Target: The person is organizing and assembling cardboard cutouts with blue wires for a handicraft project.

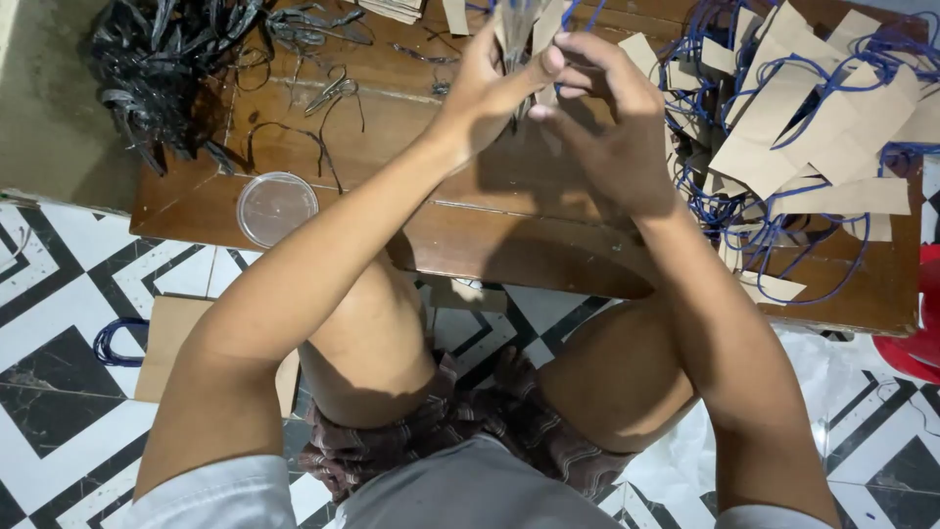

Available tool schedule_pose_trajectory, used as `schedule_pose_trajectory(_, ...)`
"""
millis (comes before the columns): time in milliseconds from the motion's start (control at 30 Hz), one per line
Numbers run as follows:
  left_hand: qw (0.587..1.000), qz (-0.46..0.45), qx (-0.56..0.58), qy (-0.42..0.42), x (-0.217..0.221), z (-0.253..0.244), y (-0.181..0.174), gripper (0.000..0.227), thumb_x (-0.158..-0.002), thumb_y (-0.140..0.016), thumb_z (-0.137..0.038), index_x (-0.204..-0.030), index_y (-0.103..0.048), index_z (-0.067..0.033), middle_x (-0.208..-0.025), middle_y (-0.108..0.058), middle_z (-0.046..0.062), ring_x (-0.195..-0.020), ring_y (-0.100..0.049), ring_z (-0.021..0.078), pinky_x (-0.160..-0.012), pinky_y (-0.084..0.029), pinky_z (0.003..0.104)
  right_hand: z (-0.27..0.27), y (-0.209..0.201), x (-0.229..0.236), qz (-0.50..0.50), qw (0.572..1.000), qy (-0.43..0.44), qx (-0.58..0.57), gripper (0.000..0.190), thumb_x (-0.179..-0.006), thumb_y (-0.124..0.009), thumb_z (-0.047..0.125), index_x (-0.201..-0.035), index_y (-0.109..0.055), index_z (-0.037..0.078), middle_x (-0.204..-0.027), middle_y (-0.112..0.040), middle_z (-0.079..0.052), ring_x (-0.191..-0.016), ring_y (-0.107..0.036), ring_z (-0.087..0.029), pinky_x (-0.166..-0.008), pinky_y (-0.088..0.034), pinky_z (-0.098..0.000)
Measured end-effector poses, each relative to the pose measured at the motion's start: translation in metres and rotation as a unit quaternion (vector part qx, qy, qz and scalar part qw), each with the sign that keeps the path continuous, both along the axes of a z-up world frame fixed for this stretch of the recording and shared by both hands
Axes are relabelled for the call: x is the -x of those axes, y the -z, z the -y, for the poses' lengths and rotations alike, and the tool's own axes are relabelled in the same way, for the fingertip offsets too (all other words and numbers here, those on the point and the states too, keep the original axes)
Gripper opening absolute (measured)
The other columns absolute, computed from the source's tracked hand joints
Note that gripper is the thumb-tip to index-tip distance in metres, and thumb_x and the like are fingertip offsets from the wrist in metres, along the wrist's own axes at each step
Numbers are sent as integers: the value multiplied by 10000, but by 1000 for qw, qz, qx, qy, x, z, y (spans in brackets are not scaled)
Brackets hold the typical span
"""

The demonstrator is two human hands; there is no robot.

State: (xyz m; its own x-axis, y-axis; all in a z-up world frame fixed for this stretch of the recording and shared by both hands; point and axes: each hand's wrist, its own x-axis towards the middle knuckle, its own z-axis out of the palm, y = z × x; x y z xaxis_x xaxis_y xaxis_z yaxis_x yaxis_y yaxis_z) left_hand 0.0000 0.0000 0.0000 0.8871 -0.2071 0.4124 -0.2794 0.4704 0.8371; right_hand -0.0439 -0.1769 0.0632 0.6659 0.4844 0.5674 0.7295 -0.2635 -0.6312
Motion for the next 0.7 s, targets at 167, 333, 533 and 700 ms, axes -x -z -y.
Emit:
schedule_pose_trajectory(167,1000,-2,-2,-16,8,1,-10,633,-880,-834,-398,-1291,-529,-26,-1134,-657,101,-997,-664,196,-845,-569,314,-6,-11,13,-54,998,11,-40,571,-999,-745,-139,-1456,-441,17,-1382,-563,-190,-1217,-638,-285,-1094,-548,-374)
schedule_pose_trajectory(333,993,26,-83,-74,10,4,-10,733,-852,-827,-519,-1330,-495,-72,-1196,-694,113,-1092,-731,244,-959,-623,373,-5,-6,8,-46,998,6,-43,607,-987,-753,-155,-1473,-431,15,-1361,-578,-202,-1209,-623,-277,-1058,-539,-360)
schedule_pose_trajectory(533,996,81,-1,-27,13,10,-7,614,-951,-859,-252,-1401,-484,-66,-1360,-607,83,-1287,-619,224,-1180,-475,362,-7,-12,11,75,995,35,51,696,-850,-846,-134,-1443,-515,17,-1344,-614,-195,-1191,-629,-343,-1074,-497,-435)
schedule_pose_trajectory(700,999,24,-24,-4,30,3,-35,491,-940,-808,-357,-1312,-594,-118,-966,-615,18,-747,-513,95,-628,-420,237,-12,-19,19,76,995,41,53,636,-896,-780,-98,-1452,-504,40,-1321,-607,-199,-1164,-631,-338,-1043,-506,-425)
